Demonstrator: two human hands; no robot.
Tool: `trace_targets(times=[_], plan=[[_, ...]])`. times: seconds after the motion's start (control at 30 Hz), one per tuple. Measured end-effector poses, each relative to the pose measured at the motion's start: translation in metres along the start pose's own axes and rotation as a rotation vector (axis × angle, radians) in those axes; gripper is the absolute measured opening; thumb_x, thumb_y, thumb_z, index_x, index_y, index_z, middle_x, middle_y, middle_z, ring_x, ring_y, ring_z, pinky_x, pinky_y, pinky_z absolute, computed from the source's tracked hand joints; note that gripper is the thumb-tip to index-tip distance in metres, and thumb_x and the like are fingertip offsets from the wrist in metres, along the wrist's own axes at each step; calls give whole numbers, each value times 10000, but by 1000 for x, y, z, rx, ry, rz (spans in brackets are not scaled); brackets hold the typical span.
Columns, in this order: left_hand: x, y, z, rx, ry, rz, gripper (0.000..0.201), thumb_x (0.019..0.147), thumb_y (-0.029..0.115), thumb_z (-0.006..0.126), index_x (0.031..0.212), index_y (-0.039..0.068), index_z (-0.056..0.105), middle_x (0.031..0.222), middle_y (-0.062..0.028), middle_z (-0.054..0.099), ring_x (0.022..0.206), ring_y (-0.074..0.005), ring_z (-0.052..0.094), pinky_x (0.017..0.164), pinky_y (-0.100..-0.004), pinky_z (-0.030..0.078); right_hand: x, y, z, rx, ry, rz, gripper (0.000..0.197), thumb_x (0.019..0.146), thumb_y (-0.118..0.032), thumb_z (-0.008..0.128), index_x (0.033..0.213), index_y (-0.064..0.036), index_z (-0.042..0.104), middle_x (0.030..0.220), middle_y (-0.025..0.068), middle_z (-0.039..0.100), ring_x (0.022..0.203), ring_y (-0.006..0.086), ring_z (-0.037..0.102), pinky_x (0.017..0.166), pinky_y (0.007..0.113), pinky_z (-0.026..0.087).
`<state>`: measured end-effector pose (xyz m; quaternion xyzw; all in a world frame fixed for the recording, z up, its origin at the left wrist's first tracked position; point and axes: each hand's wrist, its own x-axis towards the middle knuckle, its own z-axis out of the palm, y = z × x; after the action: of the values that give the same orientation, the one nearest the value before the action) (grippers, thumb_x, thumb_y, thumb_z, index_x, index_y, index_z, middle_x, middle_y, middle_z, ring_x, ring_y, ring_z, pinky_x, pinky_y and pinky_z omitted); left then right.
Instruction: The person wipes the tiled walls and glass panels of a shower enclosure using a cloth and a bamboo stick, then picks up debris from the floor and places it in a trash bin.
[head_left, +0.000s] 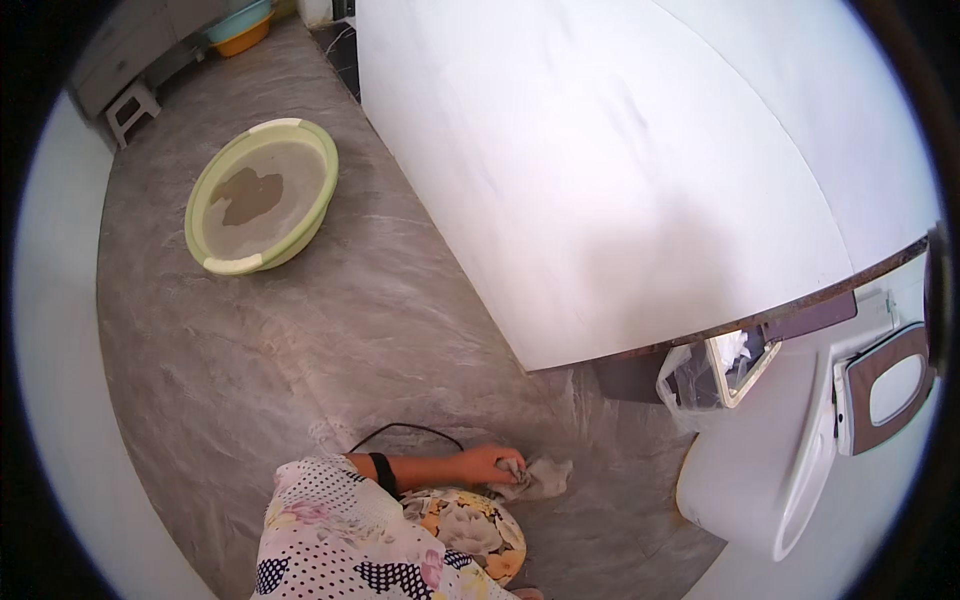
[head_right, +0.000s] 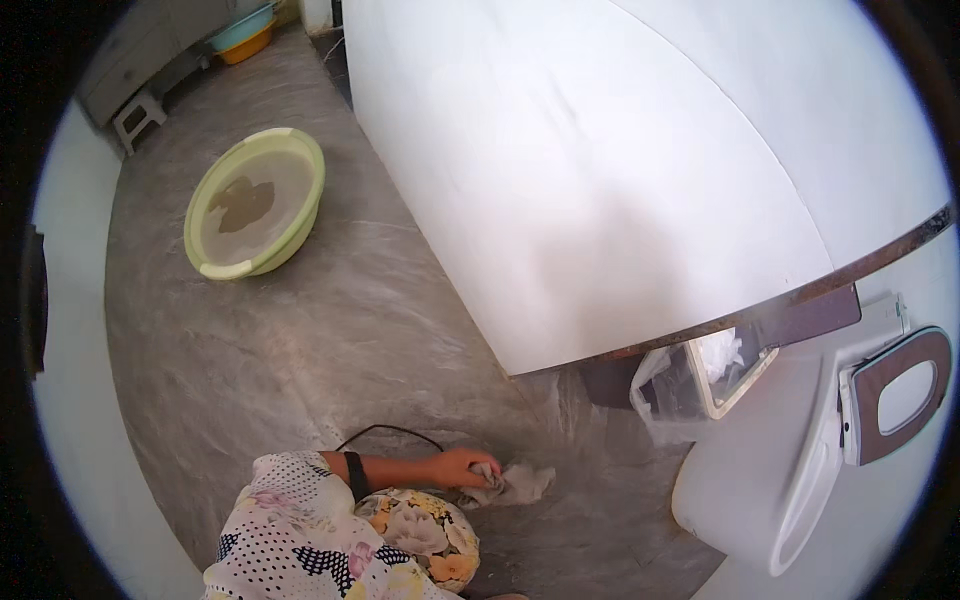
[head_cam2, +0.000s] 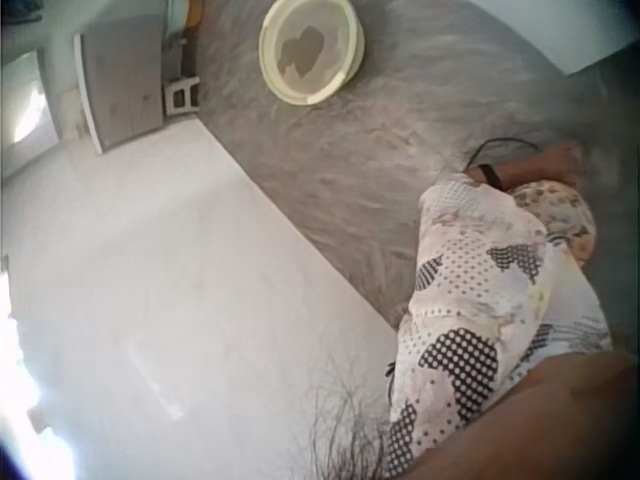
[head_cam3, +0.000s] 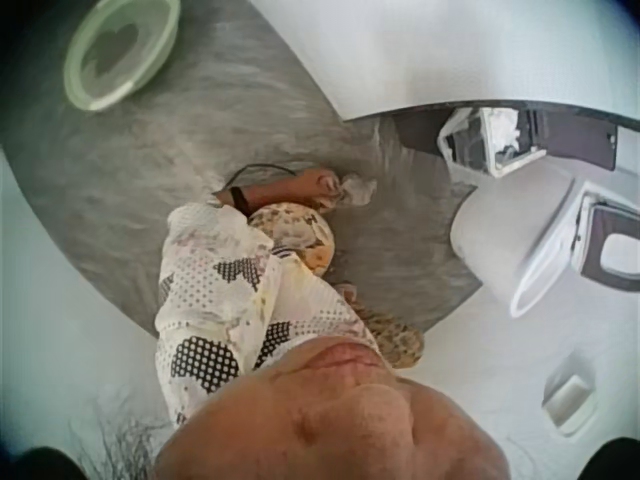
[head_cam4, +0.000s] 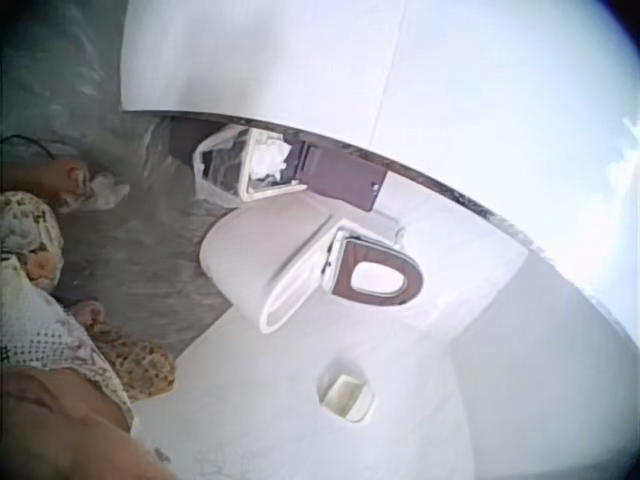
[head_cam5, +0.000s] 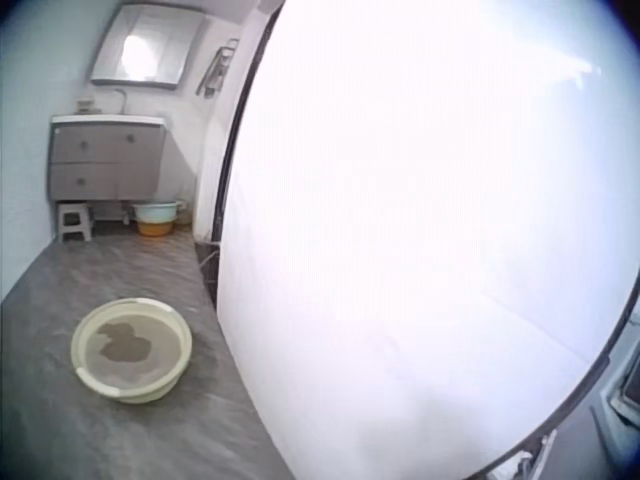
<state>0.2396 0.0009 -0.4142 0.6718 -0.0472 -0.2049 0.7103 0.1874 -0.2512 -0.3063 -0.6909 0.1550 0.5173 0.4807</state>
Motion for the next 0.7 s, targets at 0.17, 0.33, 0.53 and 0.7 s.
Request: trace_targets(times=[0.17,0.33,0.53,0.7], plan=[[-4,3,-26,-208,216,-11,317,820,203,675,1106,94,593,1042,-28,611,954,-124,549,829,-290,438,-3,-29,1,-71,-33,1,383,870,-249,588,1215,-94,528,1187,71,525,1006,185,543,814,337,504],[-25,12,-39,-106,303,44,293,829,213,675,1088,95,604,998,-1,609,925,-88,535,818,-266,431,-4,-39,6,-112,-69,-19,375,870,-253,591,1206,-96,537,1171,70,534,996,180,545,813,331,497],[-41,29,-34,-185,371,9,291,814,229,683,1054,88,601,942,-23,614,900,-97,529,798,-272,426,-11,-32,9,-122,-151,-55,366,870,-257,594,1196,-99,547,1151,68,545,984,174,548,813,323,488],[-31,60,-41,8,331,35,286,842,199,650,1098,92,581,996,-20,597,937,-95,511,809,-269,414,-15,-21,6,-115,-289,-89,358,869,-260,597,1188,-101,556,1135,67,554,974,169,550,812,317,481]])
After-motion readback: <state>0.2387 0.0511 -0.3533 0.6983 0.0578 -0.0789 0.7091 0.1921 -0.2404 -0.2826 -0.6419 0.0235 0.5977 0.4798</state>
